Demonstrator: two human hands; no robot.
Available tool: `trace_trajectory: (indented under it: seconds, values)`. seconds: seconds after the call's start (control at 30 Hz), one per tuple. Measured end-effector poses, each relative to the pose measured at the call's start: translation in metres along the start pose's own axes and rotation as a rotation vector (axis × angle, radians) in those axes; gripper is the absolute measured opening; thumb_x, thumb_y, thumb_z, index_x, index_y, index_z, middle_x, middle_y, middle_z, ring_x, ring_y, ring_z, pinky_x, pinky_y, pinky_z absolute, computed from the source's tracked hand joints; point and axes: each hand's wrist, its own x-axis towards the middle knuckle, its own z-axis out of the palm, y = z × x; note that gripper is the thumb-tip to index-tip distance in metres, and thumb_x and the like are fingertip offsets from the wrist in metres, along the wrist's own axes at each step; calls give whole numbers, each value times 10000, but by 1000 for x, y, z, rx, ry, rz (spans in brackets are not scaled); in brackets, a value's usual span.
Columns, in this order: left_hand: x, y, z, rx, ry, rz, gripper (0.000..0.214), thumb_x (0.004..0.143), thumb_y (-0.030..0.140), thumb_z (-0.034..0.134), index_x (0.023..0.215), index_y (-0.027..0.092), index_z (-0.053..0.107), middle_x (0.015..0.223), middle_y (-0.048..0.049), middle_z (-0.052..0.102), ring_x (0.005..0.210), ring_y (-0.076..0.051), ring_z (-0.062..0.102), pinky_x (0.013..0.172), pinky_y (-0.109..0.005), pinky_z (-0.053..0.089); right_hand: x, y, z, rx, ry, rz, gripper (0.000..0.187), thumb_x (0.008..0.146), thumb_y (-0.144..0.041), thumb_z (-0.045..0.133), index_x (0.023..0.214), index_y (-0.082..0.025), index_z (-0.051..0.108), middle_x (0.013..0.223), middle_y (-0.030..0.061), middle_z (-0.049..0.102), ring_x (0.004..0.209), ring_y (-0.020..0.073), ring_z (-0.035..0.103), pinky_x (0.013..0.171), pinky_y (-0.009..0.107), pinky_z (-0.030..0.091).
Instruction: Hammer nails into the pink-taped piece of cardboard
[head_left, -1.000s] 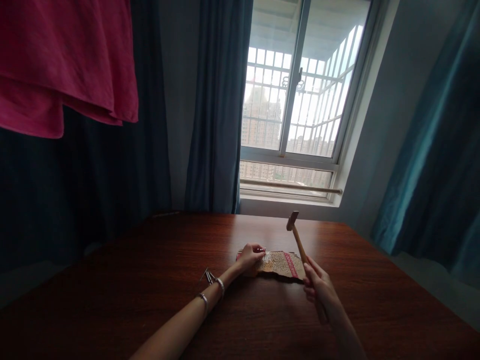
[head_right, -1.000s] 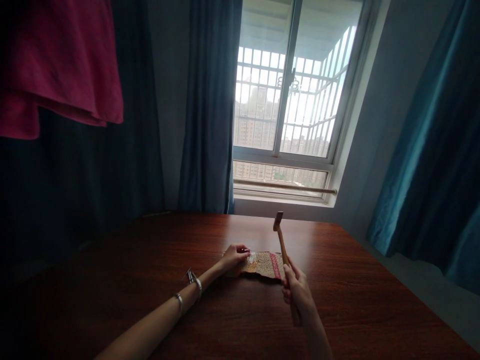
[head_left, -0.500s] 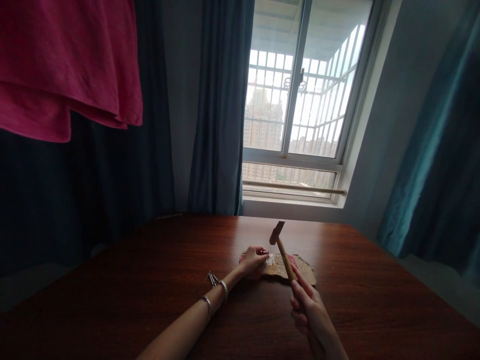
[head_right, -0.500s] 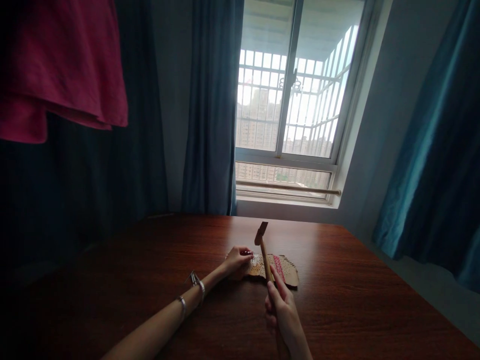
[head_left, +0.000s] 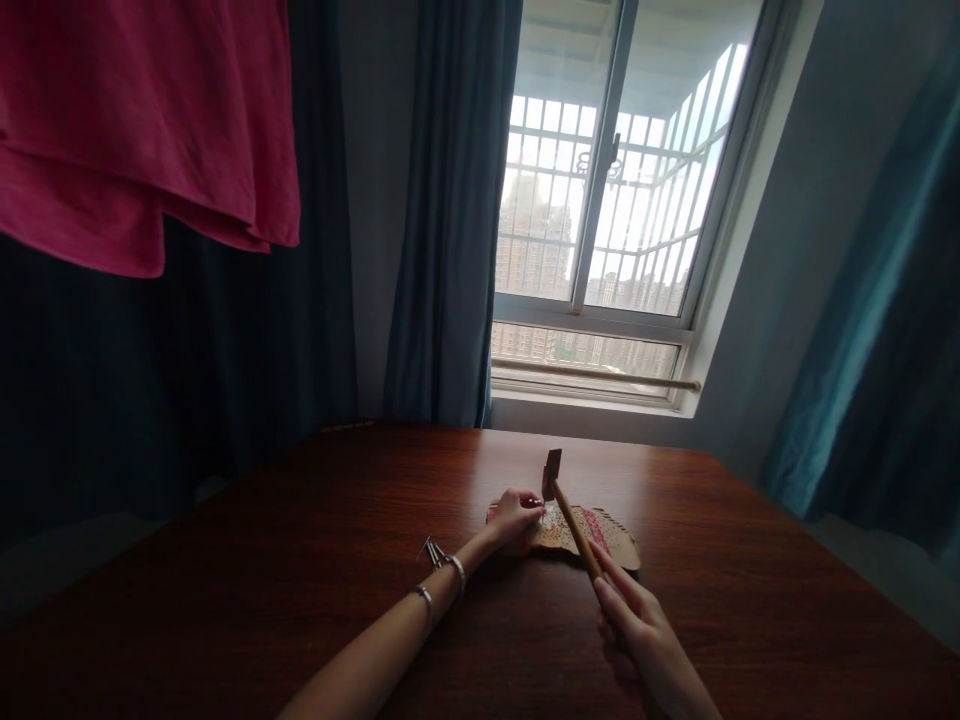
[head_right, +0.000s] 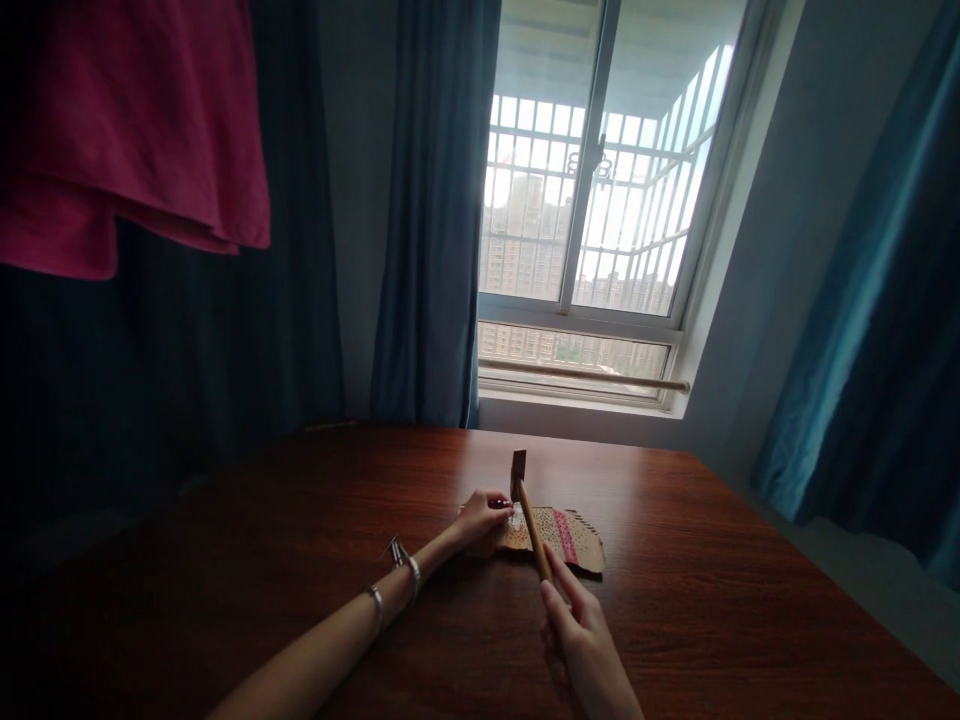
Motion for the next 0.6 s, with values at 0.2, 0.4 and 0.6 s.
trace_trajectory:
  seconds: [0.2, 0.4, 0.6]
  values:
    - [4, -8, 2, 13, -1, 6, 261, 663, 345, 624, 797, 127, 677, 788, -53, 687, 748, -172, 607, 626, -216, 429, 2, 3, -1, -9, 18, -21, 948, 645, -596, 640, 1406, -182, 253, 456, -100, 388, 282, 16, 225, 253, 125, 160]
    - [5, -12, 3, 12, -8, -1, 286, 655, 360, 635, 808, 122, 678, 801, -56, 690, 759, -171, 610, 640, -215, 433, 6, 4, -2, 6, 25, -4, 881, 714, -556, 599, 1410, -161, 230, 465, -96, 397, 287, 11, 231, 259, 112, 175]
    - [5, -11, 2, 31, -7, -15, 296, 654, 377, 631, 814, 132, 682, 817, -55, 695, 787, -181, 613, 656, -226, 432, 5, 5, -4, 5, 24, -13, 820, 742, -531, 586, 1405, -185, 251, 477, -84, 413, 299, 15, 246, 261, 110, 201]
